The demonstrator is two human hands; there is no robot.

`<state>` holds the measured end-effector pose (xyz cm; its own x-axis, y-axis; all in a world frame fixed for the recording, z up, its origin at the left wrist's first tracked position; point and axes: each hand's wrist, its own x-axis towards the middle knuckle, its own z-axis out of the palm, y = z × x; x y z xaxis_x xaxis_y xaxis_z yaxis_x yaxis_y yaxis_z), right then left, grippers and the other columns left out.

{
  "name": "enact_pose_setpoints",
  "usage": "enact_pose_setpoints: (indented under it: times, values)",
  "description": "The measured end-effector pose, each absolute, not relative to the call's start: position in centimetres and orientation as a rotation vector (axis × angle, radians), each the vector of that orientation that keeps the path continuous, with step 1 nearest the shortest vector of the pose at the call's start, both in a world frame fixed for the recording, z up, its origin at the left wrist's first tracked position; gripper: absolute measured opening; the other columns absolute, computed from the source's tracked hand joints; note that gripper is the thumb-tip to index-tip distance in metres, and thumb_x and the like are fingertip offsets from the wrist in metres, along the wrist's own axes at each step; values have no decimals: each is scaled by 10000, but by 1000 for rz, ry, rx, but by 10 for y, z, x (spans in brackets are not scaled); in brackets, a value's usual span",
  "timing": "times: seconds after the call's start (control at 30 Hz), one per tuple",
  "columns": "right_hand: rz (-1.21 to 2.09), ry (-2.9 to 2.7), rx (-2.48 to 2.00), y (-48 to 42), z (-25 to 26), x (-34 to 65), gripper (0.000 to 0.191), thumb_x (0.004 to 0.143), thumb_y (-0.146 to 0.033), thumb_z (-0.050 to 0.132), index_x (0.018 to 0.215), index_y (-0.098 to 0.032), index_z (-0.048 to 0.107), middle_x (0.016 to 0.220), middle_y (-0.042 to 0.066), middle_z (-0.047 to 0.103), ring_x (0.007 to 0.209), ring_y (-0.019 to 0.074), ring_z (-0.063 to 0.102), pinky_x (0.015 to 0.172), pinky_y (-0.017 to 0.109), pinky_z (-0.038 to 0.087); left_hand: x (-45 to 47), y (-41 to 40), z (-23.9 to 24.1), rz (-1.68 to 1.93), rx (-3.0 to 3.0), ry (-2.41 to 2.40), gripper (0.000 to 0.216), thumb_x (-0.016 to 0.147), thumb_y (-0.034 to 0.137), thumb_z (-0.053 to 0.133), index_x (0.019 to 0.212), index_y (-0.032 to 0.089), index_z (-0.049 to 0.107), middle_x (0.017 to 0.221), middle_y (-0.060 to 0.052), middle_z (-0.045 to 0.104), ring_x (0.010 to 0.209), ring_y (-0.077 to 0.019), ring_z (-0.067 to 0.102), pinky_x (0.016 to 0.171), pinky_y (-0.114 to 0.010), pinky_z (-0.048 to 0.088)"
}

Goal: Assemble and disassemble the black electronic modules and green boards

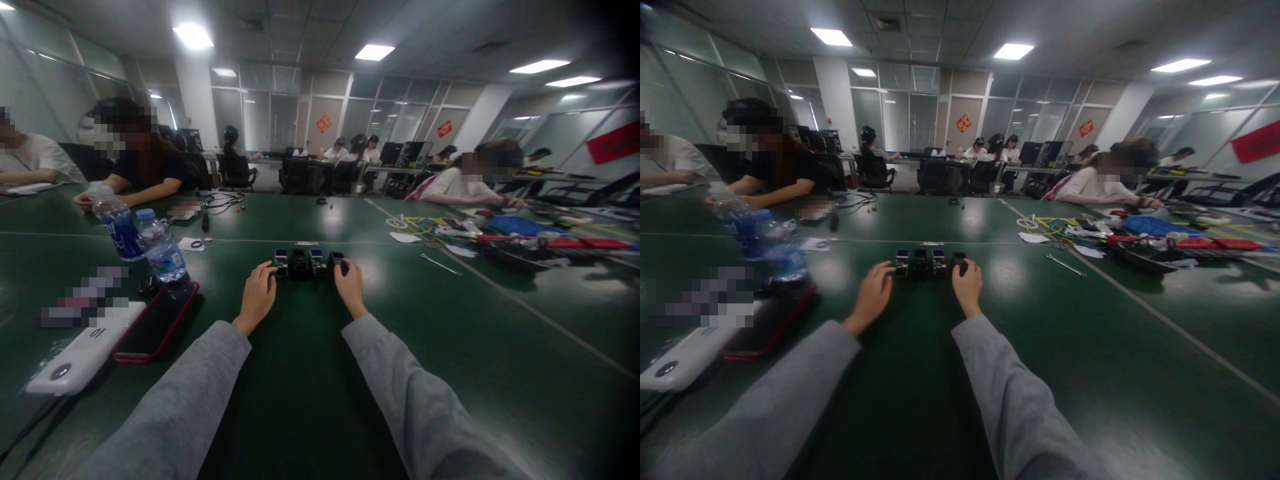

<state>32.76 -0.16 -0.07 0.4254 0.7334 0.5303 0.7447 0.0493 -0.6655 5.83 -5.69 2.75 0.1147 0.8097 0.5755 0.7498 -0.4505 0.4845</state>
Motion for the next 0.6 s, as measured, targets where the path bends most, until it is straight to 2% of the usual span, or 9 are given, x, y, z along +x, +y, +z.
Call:
enact_pose_setpoints:
  times: [0.27, 0.6]
  values:
    - [79, -1468, -1505, 9, -12, 327, 492, 855, -359, 472, 1254, -84, 563, 1216, 187, 554, 1141, 302, 516, 1016, 456, 406, 57, -50, 22, 1307, 2150, 1594, 281, 948, 216, 410, 1172, 196, 580, 1343, -91, 533, 1258, -234, 492, 1053, -466, 418]
    - [141, -1435, -1447, 13, -16, 332, 521, 888, -454, 449, 1246, -89, 550, 1206, 184, 567, 1130, 295, 525, 1004, 474, 410, 56, -50, 21, 1278, 2118, 1583, 283, 956, 226, 402, 1169, 188, 584, 1341, -94, 533, 1258, -231, 487, 1056, -469, 405]
